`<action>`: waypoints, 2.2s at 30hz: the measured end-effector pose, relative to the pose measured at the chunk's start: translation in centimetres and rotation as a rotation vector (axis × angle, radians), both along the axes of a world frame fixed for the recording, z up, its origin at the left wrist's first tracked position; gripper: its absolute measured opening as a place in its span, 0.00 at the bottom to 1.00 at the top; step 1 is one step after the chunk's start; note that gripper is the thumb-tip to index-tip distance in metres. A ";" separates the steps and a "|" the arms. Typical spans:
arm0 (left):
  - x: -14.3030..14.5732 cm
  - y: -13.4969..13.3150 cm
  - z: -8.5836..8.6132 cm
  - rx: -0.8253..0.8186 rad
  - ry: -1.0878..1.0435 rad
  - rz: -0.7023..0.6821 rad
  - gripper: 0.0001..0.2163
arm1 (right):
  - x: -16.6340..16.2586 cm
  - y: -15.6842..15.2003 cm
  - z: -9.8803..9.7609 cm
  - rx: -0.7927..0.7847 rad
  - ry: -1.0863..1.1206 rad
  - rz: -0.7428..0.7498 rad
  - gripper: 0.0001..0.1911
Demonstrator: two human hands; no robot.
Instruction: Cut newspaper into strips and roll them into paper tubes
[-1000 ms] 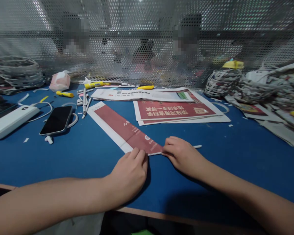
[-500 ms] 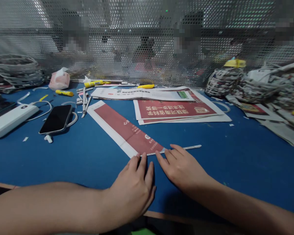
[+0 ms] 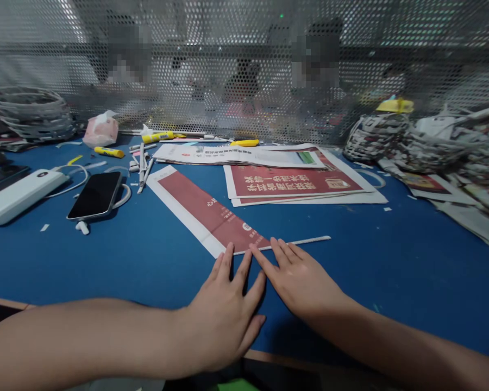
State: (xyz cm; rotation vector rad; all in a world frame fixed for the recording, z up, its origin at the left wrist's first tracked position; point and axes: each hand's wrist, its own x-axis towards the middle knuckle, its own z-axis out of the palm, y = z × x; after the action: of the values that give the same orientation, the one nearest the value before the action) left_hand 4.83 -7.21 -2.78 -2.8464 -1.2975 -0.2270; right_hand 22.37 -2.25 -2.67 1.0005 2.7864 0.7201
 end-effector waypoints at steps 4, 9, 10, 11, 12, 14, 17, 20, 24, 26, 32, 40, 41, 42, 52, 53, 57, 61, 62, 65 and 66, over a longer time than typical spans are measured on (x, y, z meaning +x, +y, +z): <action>-0.2 0.1 -0.1 -0.027 -0.019 0.014 0.27 | -0.1 0.3 0.2 -0.025 0.011 -0.014 0.26; -0.3 0.6 0.0 -0.054 -0.038 0.010 0.28 | -0.3 0.9 0.6 -0.091 0.036 -0.019 0.25; -0.3 0.7 0.0 -0.057 -0.041 0.009 0.28 | -0.3 1.0 0.7 -0.106 0.044 -0.024 0.25; -0.4 0.9 0.0 -0.060 -0.042 0.009 0.28 | -0.3 1.1 0.7 -0.121 0.054 -0.029 0.25; -0.4 1.0 0.1 -0.063 -0.042 0.009 0.28 | -0.2 1.2 0.6 -0.138 0.067 -0.034 0.25; -0.5 1.3 0.1 -0.071 -0.042 0.011 0.27 | 0.0 1.5 0.5 -0.170 0.091 -0.042 0.26; -0.6 1.7 0.1 -0.080 -0.035 0.014 0.26 | 0.2 1.9 0.3 -0.208 0.096 -0.052 0.28; -0.7 2.0 0.1 -0.090 -0.017 0.016 0.27 | 0.3 2.4 0.2 -0.237 0.116 -0.043 0.27; -0.8 2.5 0.3 -0.132 -0.012 0.014 0.29 | 0.3 3.1 0.4 -0.311 0.203 -0.037 0.25; -0.8 2.9 0.5 -0.156 -0.016 0.026 0.30 | 0.2 3.4 0.6 -0.375 0.227 -0.062 0.26; -1.1 4.0 0.8 -0.206 0.012 0.028 0.31 | 0.3 4.4 1.1 -0.528 0.231 -0.124 0.29; -1.2 5.0 1.6 -0.295 0.097 0.041 0.39 | 0.2 5.4 0.8 -0.570 0.305 -0.111 0.32; -1.1 5.1 1.6 -0.298 0.108 0.051 0.40 | 0.3 5.5 0.7 -0.572 0.336 -0.111 0.30; -1.1 5.3 1.6 -0.298 0.120 0.062 0.40 | 0.3 5.6 0.6 -0.570 0.376 -0.114 0.28; -1.7 5.8 0.8 -0.188 0.127 0.050 0.39 | 0.3 7.1 0.0 -0.459 0.638 -0.036 0.08; -1.7 5.7 0.7 -0.161 0.117 0.049 0.39 | 0.2 7.0 0.1 -0.445 0.644 -0.023 0.08; -1.3 4.8 0.5 -0.046 0.103 0.062 0.35 | 0.3 5.6 0.5 -0.382 0.603 -0.039 0.09; -0.8 2.9 0.3 0.097 0.079 -0.036 0.27 | 0.5 3.5 1.2 -0.373 0.449 -0.111 0.11; -0.7 2.4 0.2 0.120 0.072 -0.063 0.27 | 0.6 3.1 1.3 -0.374 0.413 -0.121 0.12; -0.4 1.1 -0.2 0.148 0.056 -0.081 0.25 | 0.8 2.2 1.5 -0.327 0.341 -0.105 0.11; -0.3 0.8 -0.3 0.150 0.055 -0.072 0.25 | 0.8 2.0 1.5 -0.285 0.328 -0.085 0.11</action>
State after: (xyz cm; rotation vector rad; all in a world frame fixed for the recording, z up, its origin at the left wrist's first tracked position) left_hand 4.50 -6.38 -3.10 -2.7549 -1.1189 -0.2336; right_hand 23.18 -0.28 -1.15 1.2631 2.9728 0.1485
